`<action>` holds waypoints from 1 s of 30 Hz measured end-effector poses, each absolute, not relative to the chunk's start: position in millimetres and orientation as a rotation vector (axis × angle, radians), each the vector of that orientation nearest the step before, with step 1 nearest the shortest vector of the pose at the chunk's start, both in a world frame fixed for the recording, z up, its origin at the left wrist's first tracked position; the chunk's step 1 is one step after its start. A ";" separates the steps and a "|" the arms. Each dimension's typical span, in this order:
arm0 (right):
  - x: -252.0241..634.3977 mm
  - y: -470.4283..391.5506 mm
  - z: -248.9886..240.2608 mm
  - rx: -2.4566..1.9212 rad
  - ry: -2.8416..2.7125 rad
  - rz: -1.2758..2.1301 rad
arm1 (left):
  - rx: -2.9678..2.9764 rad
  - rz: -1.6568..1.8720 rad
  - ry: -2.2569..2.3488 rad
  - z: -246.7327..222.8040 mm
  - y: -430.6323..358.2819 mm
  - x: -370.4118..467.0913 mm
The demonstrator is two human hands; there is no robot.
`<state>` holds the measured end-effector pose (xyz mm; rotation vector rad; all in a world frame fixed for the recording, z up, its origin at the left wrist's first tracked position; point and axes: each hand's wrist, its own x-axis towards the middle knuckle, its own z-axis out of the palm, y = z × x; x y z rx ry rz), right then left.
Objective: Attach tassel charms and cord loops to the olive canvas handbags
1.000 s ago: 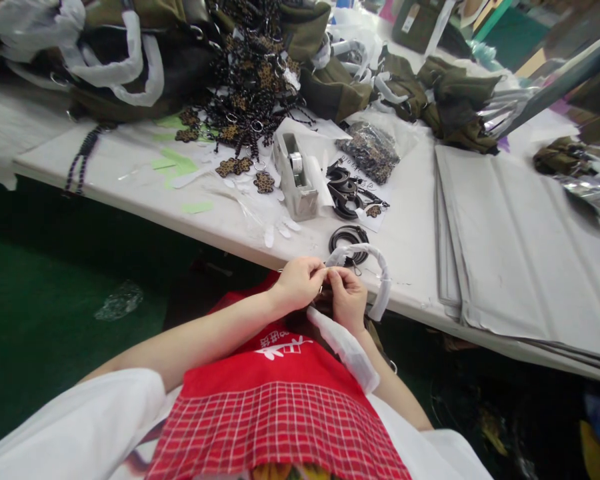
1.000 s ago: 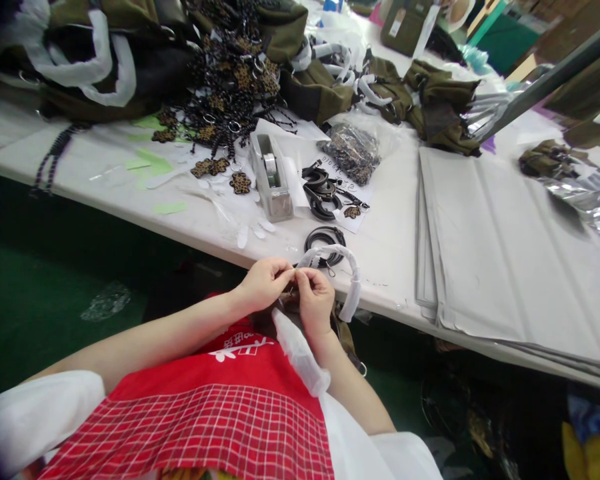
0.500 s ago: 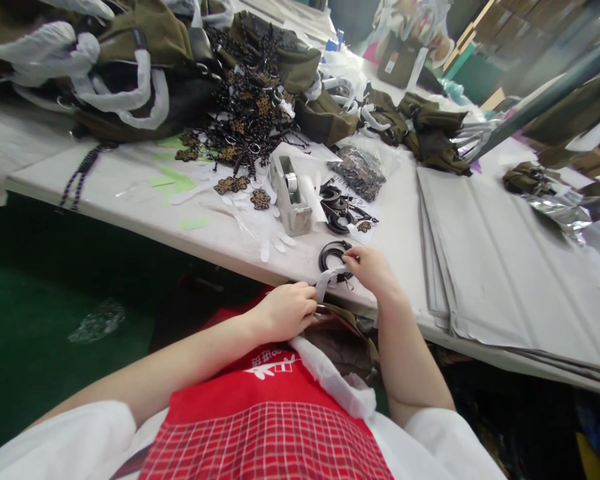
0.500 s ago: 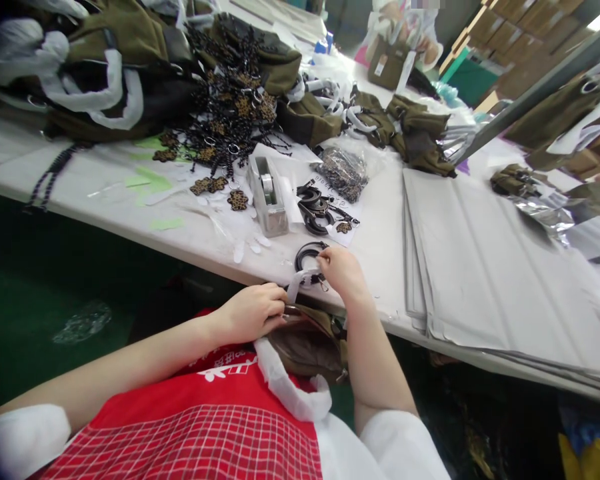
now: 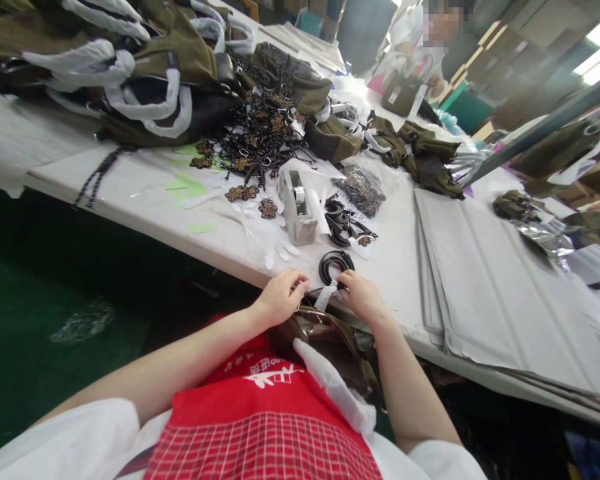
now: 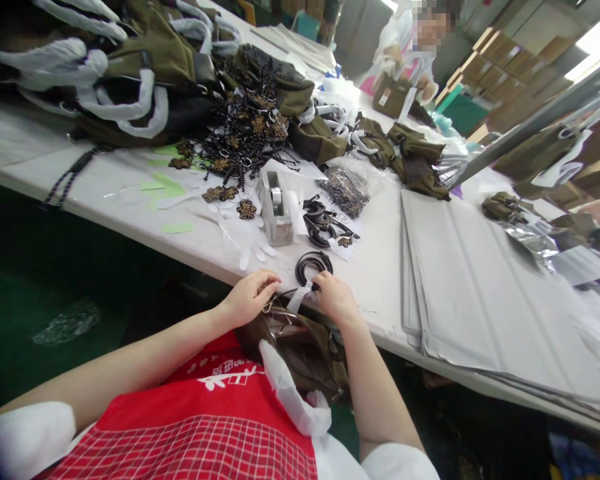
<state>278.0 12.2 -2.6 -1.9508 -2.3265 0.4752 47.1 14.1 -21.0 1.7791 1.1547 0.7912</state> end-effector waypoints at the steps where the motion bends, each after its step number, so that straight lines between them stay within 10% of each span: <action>1: 278.9 13.4 -2.9 -1.911 -2.235 0.497 | 1.722 0.801 1.179 -24.2 20.9 46.5; 13: 229.2 26.0 10.4 -1.164 -1.350 1.312 | 1.170 0.909 0.882 20.4 60.6 47.3; 26: 215.0 -1.7 21.3 -1.551 -1.584 0.320 | 2.036 1.165 1.004 51.9 10.4 37.0; 30: 225.4 -12.6 32.9 -1.307 -1.500 0.416 | 2.370 0.724 0.720 40.2 -25.0 34.2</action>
